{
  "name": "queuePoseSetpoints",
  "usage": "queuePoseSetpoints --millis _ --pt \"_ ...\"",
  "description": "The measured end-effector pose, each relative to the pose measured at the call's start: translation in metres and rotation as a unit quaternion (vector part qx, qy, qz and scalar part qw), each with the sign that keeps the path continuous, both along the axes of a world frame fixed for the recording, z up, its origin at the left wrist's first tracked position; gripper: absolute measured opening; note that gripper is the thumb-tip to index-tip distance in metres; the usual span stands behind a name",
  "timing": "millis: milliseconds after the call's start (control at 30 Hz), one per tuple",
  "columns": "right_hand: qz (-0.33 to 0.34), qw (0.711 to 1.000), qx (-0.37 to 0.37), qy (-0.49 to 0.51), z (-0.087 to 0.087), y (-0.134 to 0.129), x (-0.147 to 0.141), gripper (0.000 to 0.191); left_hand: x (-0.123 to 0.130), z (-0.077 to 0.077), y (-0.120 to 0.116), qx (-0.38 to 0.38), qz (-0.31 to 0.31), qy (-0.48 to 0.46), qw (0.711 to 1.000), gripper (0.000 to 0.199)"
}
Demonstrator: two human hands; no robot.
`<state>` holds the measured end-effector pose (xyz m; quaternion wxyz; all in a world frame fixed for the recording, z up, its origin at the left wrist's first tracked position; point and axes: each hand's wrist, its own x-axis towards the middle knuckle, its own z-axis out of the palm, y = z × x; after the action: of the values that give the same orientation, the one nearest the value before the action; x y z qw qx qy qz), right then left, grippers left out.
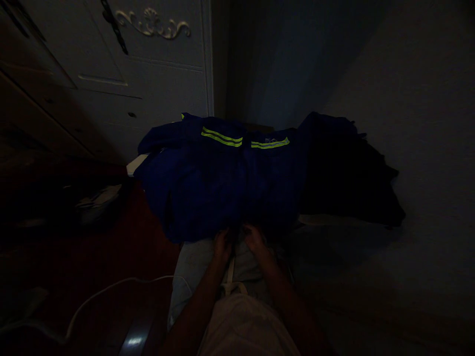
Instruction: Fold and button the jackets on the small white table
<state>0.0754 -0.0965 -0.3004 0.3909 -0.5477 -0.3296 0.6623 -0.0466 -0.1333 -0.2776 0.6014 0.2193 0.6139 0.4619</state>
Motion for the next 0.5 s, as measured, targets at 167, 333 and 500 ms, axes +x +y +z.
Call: queuePoseSetpoints --millis 167,333,500 --pt "-0.110 0.981 -0.093 0.130 0.001 -0.003 -0.001 0.006 0.001 0.004 -0.014 0.004 0.090 -0.080 0.993 0.029" --pt "-0.135 0.943 -0.150 0.265 0.024 -0.033 0.006 0.005 0.001 0.022 -0.026 0.027 0.168 -0.110 0.979 0.041" --pt "-0.148 0.849 -0.234 0.450 0.060 -0.080 0.022 0.014 -0.002 0.050 -0.033 0.029 0.256 -0.015 0.966 0.037"
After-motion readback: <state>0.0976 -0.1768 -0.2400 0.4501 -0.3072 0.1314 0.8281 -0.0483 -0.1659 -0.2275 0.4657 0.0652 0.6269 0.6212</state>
